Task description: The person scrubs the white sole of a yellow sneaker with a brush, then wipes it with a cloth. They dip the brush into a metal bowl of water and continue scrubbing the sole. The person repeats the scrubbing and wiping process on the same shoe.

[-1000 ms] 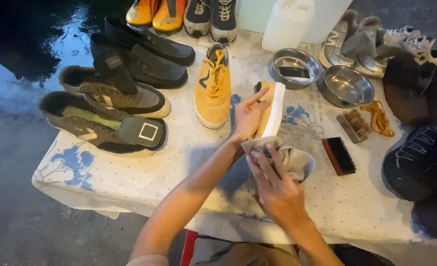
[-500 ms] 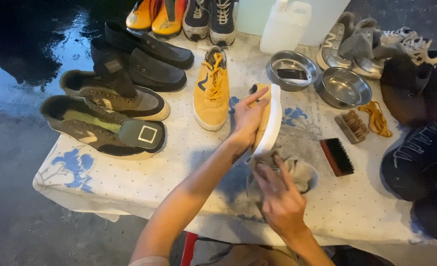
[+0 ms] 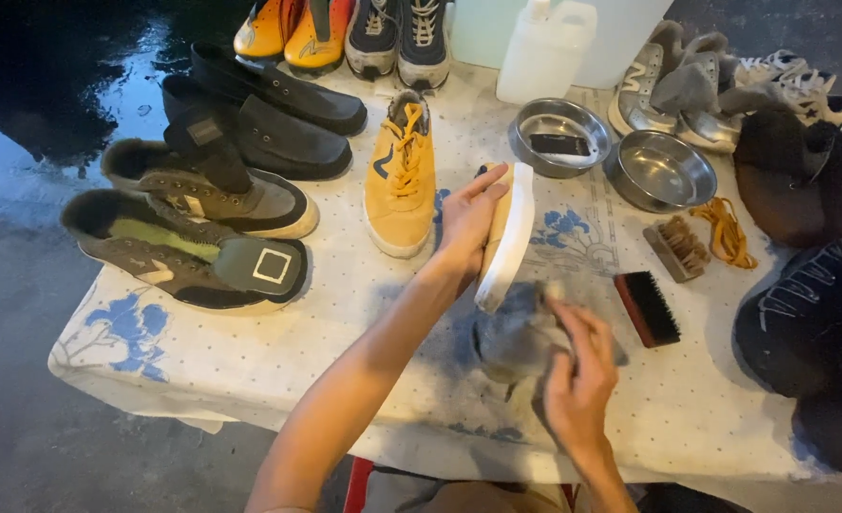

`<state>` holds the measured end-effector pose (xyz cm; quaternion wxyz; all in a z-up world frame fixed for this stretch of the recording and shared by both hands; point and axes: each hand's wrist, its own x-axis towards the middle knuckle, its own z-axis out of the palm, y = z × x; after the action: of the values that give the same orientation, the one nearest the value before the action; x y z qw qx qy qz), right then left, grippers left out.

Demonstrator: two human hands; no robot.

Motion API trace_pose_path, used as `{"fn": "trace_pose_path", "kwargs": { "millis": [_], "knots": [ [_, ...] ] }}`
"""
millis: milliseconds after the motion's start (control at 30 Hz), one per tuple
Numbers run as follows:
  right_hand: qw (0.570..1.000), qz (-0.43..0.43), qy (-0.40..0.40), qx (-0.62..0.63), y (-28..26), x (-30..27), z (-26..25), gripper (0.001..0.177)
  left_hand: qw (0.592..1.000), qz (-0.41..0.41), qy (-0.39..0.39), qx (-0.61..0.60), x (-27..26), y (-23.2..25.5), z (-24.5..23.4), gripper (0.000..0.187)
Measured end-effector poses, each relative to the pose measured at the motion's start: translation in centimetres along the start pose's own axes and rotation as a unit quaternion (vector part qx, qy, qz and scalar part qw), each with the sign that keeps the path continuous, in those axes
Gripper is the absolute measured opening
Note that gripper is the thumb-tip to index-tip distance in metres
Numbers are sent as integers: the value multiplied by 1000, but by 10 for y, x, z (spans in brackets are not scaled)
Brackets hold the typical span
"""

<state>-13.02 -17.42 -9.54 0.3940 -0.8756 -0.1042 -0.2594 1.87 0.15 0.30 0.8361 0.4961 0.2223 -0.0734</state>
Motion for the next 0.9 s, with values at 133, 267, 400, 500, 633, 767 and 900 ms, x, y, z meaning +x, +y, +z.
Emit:
{"fn": "trace_pose_path", "kwargs": {
  "millis": [133, 267, 400, 500, 633, 767, 900],
  "knots": [
    [996, 32, -86, 23, -20, 5, -18, 70, 1000, -6, 9, -3, 3, 1, -2, 36],
    [976, 6, -216, 25, -28, 15, -42, 69, 1000, 3, 5, 4, 5, -3, -3, 39],
    [967, -123, -221, 9, -22, 17, -47, 54, 1000, 4, 2, 15, 1, 0, -2, 39],
    [975, -181, -127, 36, -19, 13, -36, 34, 996, 17, 0, 84, -11, 5, -6, 42],
    [987, -154, -38, 13, 5, 12, -31, 26, 998, 20, -4, 61, -20, 5, -7, 40],
    [970, -210, 122, -29, 2, 36, -35, 30, 993, 53, -4, 102, -7, -4, -7, 37],
    [934, -266, 198, -134, -18, 67, -32, 34, 997, 12, 7, 80, -27, 3, -1, 38]
  ]
}}
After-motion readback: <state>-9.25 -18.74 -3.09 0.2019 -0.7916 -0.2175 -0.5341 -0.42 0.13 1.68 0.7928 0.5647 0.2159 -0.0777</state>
